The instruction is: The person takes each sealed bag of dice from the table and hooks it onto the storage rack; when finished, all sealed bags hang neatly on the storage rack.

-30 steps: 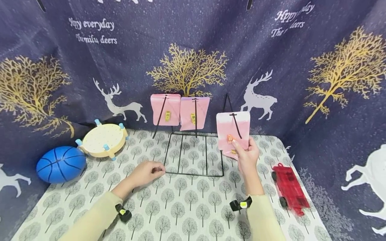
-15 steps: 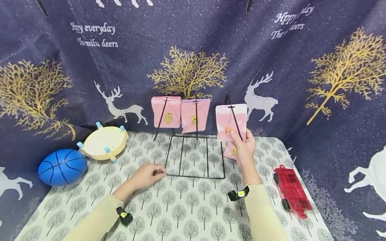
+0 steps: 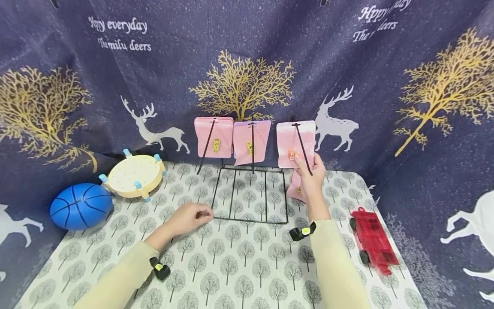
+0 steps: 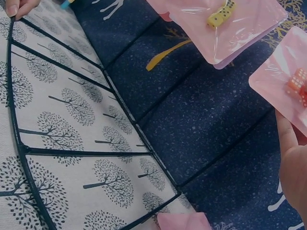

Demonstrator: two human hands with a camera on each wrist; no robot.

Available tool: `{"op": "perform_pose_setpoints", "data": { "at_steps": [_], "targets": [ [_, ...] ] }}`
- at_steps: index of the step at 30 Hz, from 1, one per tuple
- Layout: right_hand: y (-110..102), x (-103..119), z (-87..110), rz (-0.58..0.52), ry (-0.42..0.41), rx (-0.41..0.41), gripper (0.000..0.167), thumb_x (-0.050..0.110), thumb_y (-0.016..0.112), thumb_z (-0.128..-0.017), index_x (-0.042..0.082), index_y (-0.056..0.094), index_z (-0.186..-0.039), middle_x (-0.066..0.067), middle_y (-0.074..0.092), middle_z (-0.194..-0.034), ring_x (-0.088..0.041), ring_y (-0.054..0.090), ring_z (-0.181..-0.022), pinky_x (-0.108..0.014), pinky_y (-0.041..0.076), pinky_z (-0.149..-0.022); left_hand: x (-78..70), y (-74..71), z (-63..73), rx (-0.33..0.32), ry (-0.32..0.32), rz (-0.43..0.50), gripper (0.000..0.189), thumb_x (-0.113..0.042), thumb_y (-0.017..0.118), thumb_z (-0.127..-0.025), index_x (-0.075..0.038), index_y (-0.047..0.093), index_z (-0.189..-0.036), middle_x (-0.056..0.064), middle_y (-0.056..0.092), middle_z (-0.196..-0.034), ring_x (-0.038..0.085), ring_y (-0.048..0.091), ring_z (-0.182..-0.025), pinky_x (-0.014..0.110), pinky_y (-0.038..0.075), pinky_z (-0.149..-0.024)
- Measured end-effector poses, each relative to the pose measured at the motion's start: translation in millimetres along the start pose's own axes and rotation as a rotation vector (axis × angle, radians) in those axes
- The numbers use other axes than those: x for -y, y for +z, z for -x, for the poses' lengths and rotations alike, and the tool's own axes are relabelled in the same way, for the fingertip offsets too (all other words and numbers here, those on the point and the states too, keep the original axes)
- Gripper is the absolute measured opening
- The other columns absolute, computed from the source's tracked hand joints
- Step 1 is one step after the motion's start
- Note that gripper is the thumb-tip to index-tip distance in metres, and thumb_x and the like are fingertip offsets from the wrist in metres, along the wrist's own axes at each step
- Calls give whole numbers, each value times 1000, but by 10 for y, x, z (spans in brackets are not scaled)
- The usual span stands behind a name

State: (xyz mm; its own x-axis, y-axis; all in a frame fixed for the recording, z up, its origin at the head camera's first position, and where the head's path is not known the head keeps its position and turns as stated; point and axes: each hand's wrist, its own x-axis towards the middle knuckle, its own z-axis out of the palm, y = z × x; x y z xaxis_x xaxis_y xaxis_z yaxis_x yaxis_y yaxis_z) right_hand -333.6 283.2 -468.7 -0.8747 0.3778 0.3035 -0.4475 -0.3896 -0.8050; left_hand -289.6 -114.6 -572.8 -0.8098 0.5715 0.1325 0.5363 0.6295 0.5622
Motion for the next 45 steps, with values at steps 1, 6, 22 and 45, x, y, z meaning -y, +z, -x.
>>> {"op": "perform_pose_setpoints", "data": {
  "at_steps": [1, 6, 22, 45],
  "targets": [
    [14, -2, -29, 1, -2, -3, 25, -11, 68, -95, 2, 64, -115, -9, 72, -94, -14, 70, -73, -24, 58, -60, 4, -20, -19, 0, 0, -3, 3, -30, 73, -99, -33, 75, -100, -18, 54, -67, 4, 46, -57, 28, 45, -59],
    [25, -27, -108, 17, 3, -35, 22, -7, 71, -95, 4, 64, -113, -9, 69, -98, -14, 70, -76, -26, 59, -64, 5, -73, -57, 1, -3, -14, 3, -31, 73, -99, -33, 75, -100, -19, 56, -69, 4, 49, -59, 28, 46, -61],
    [-242, -46, -4, 40, 63, -67, 24, -9, 69, -95, 1, 62, -115, -7, 64, -97, -19, 73, -85, -37, 60, -86, -14, 32, 73, 1, 2, -7, 6, -35, 71, -99, -30, 75, -100, -20, 55, -70, 1, 48, -60, 26, 46, -60],
    [-845, -81, 118, 517, 123, -243, 31, 0, 77, -91, 4, 66, -120, 2, 73, -97, -4, 67, -86, -14, 54, -76, -25, 41, 60, -23, 24, -16, 5, -33, 72, -99, -29, 76, -100, -21, 53, -69, 0, 47, -59, 25, 45, -60]
  ]
}}
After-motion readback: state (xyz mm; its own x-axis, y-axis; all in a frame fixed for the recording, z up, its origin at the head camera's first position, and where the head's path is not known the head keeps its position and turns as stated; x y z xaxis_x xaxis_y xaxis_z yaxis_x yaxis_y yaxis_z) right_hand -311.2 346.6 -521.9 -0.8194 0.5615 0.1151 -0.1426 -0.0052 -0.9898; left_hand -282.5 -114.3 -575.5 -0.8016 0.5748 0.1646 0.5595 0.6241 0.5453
